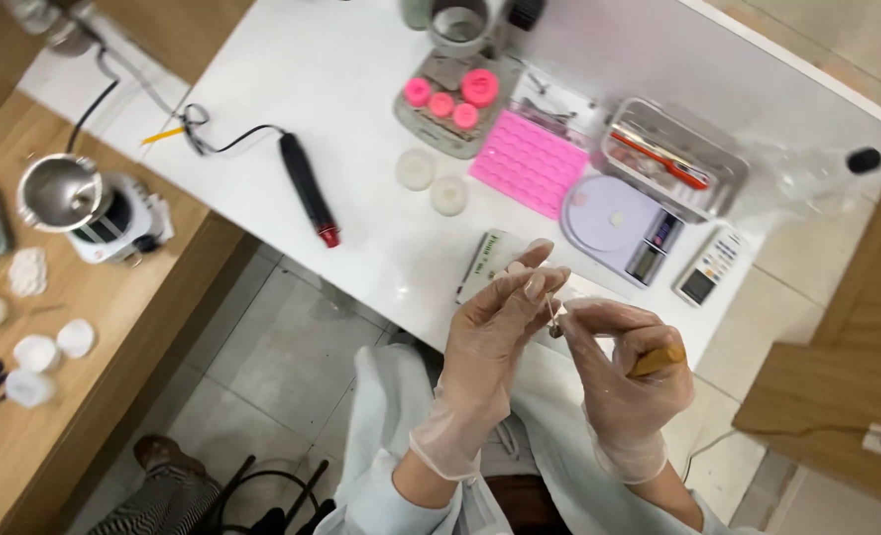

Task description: Insert a wick through the center of a flower-shaped wax candle using a wicking needle tool.

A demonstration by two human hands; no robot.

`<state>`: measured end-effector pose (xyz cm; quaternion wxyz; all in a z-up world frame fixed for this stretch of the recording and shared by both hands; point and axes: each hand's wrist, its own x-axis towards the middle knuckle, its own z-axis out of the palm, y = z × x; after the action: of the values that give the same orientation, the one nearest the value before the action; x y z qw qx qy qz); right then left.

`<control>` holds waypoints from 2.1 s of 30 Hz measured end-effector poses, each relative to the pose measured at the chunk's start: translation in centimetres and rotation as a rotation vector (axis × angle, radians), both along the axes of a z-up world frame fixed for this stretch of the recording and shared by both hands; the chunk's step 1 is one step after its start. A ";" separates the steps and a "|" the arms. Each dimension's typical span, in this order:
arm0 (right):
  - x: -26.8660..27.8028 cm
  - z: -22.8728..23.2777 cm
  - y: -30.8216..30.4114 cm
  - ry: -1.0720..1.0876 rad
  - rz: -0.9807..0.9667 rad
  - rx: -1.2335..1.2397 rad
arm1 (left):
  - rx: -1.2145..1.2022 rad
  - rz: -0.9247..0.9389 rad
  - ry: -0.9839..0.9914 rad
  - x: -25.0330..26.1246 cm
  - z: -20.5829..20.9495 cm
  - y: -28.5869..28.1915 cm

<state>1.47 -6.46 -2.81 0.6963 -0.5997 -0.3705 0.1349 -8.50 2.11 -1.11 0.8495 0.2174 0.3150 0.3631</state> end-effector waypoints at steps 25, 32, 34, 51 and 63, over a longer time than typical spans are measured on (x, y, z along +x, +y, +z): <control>-36.9 0.6 29.1 0.294 0.575 -0.329 | -0.087 0.674 -0.077 -38.0 -3.0 21.9; -40.8 0.9 31.6 0.279 0.601 -0.332 | -0.200 0.782 -0.087 -41.9 -4.7 23.4; -41.4 0.9 31.7 0.224 0.625 -0.338 | -0.216 0.819 -0.106 -42.5 -5.0 23.4; -44.6 1.9 39.4 0.491 0.754 -0.616 | -0.283 0.973 -0.091 -46.9 -7.7 25.6; -50.2 -11.2 58.9 -0.568 1.122 -0.460 | -0.329 1.134 -0.061 -52.5 -10.3 23.2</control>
<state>-48.77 52.41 -13.96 0.2505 -0.4615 -0.7569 0.3890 -61.02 25.27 -11.38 0.5540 -0.1301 0.4099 0.7129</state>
